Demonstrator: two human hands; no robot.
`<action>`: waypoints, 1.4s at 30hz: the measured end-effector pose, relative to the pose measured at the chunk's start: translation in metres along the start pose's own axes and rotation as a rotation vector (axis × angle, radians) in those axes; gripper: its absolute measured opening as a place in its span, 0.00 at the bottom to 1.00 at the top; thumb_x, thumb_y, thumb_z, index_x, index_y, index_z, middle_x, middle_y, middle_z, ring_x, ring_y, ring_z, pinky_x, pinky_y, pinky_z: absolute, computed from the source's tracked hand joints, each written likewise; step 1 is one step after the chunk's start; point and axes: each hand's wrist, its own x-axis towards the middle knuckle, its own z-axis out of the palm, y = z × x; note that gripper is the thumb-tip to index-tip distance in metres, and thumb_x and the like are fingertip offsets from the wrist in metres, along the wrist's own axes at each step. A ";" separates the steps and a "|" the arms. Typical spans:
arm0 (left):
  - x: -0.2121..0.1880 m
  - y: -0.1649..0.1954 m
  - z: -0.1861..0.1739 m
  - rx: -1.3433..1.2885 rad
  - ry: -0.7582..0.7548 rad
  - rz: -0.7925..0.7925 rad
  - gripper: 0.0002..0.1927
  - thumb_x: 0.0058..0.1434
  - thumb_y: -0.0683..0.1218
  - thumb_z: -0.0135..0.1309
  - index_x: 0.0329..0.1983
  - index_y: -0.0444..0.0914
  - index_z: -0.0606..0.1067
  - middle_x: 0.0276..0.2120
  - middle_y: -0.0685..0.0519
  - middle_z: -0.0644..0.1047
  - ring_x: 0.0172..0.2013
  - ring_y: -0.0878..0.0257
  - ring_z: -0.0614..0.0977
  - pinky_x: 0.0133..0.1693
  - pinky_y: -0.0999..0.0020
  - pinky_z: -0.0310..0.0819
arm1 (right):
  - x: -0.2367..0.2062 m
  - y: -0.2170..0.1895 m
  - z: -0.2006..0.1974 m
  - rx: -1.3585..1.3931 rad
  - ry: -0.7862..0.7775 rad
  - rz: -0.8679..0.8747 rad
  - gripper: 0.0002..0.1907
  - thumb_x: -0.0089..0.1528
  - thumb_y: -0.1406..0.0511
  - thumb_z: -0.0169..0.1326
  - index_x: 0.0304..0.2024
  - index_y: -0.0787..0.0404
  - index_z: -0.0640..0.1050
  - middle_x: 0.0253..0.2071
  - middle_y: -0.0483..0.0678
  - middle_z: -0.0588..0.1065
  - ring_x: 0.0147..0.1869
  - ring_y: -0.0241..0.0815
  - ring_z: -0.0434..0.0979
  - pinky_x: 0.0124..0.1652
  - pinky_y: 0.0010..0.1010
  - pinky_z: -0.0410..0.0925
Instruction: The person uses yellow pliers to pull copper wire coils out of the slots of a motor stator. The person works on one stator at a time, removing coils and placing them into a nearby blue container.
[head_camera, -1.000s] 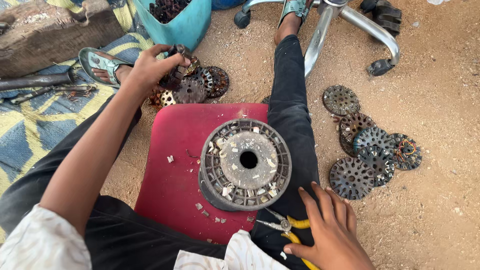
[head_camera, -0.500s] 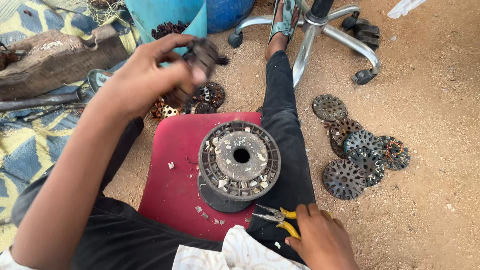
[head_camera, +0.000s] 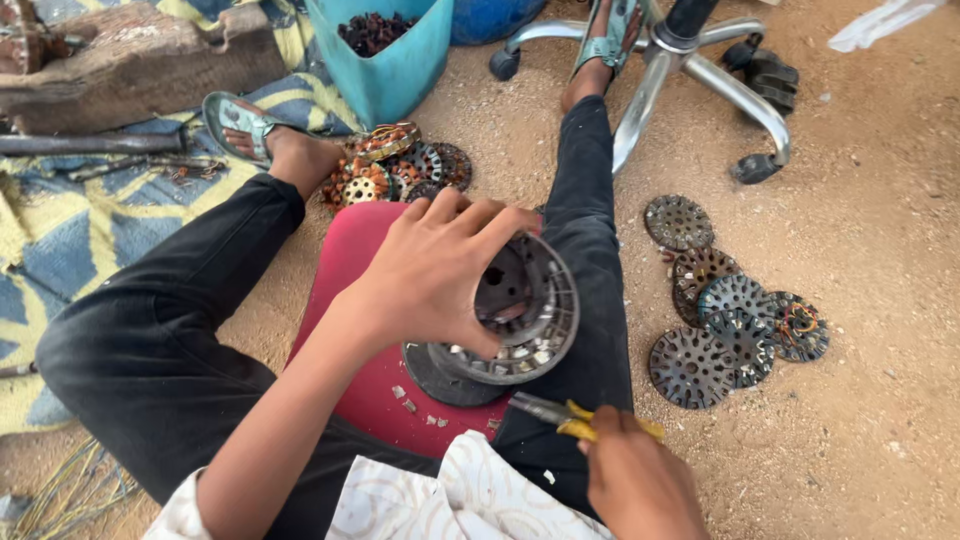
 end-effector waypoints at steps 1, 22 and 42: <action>0.000 -0.003 0.003 -0.028 -0.012 0.009 0.54 0.24 0.56 0.74 0.60 0.48 0.66 0.52 0.51 0.74 0.51 0.47 0.72 0.54 0.50 0.67 | -0.003 0.002 -0.006 0.008 0.003 0.052 0.13 0.66 0.59 0.51 0.51 0.54 0.73 0.47 0.53 0.78 0.49 0.56 0.82 0.48 0.49 0.73; -0.013 -0.025 0.053 -0.426 0.355 -0.202 0.15 0.73 0.54 0.44 0.50 0.43 0.77 0.49 0.55 0.80 0.54 0.56 0.77 0.58 0.57 0.60 | -0.040 -0.005 -0.051 0.837 0.462 -0.125 0.13 0.63 0.71 0.54 0.50 0.69 0.80 0.40 0.54 0.84 0.45 0.34 0.83 0.42 0.24 0.73; -0.002 -0.013 0.029 -0.078 0.162 0.112 0.64 0.24 0.58 0.73 0.68 0.37 0.64 0.52 0.44 0.72 0.54 0.44 0.70 0.58 0.49 0.62 | -0.027 -0.008 -0.060 0.884 0.394 -0.131 0.11 0.62 0.71 0.56 0.47 0.66 0.82 0.33 0.48 0.82 0.34 0.27 0.77 0.32 0.19 0.68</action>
